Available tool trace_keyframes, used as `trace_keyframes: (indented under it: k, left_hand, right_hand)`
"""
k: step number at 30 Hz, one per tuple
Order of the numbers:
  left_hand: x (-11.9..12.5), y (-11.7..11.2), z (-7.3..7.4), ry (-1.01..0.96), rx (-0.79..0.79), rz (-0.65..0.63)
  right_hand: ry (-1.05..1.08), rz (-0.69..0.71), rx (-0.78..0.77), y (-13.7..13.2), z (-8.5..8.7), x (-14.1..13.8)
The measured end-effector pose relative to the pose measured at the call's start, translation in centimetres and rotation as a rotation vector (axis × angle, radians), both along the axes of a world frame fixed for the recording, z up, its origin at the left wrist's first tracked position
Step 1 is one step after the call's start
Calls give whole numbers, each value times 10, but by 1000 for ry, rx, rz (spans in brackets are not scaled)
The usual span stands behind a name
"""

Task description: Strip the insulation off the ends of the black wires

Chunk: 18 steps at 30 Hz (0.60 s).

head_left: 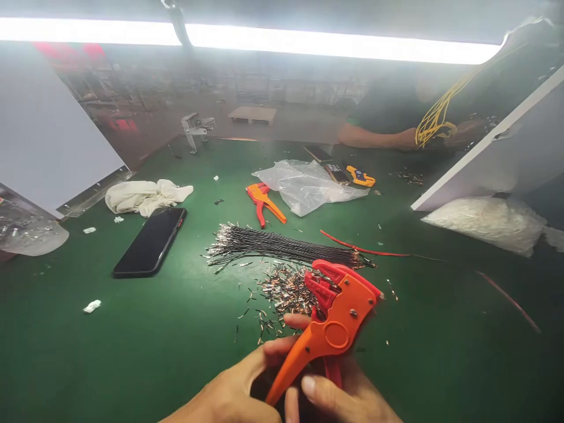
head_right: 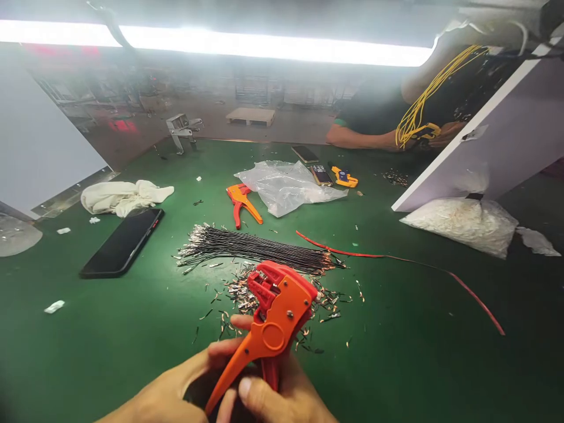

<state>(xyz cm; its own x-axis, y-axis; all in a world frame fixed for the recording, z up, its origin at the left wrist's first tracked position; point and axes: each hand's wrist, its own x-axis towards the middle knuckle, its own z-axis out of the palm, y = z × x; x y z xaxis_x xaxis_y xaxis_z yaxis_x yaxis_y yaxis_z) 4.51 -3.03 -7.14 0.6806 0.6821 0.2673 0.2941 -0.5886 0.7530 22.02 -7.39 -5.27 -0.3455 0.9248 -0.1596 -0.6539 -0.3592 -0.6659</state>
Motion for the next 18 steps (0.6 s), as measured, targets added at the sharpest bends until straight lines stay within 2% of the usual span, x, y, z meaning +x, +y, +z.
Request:
trace_keyframes:
  k: [4, 7, 9, 12, 16, 18]
  left_hand:
    - [-4, 4, -2, -25, -121, -37]
    - [-7, 4, 0, -32, -144, -42]
    - [-7, 4, 4, -39, -152, -42]
    - [-9, 7, 17, -65, -132, -42]
    - [-21, 17, 47, -126, -65, -56]
    - [-30, 24, 60, -149, -36, -34]
  right_hand:
    - [-115, -22, -34, -2, -2, -4]
    - [-231, 34, -114, 0, 13, -3]
    - [-199, 56, -103, 1, 23, 0]
    - [-120, 15, -127, 1, 31, 6]
    - [-95, -36, -244, -1, 30, 17]
    - [-96, -30, -246, -1, 30, 23]
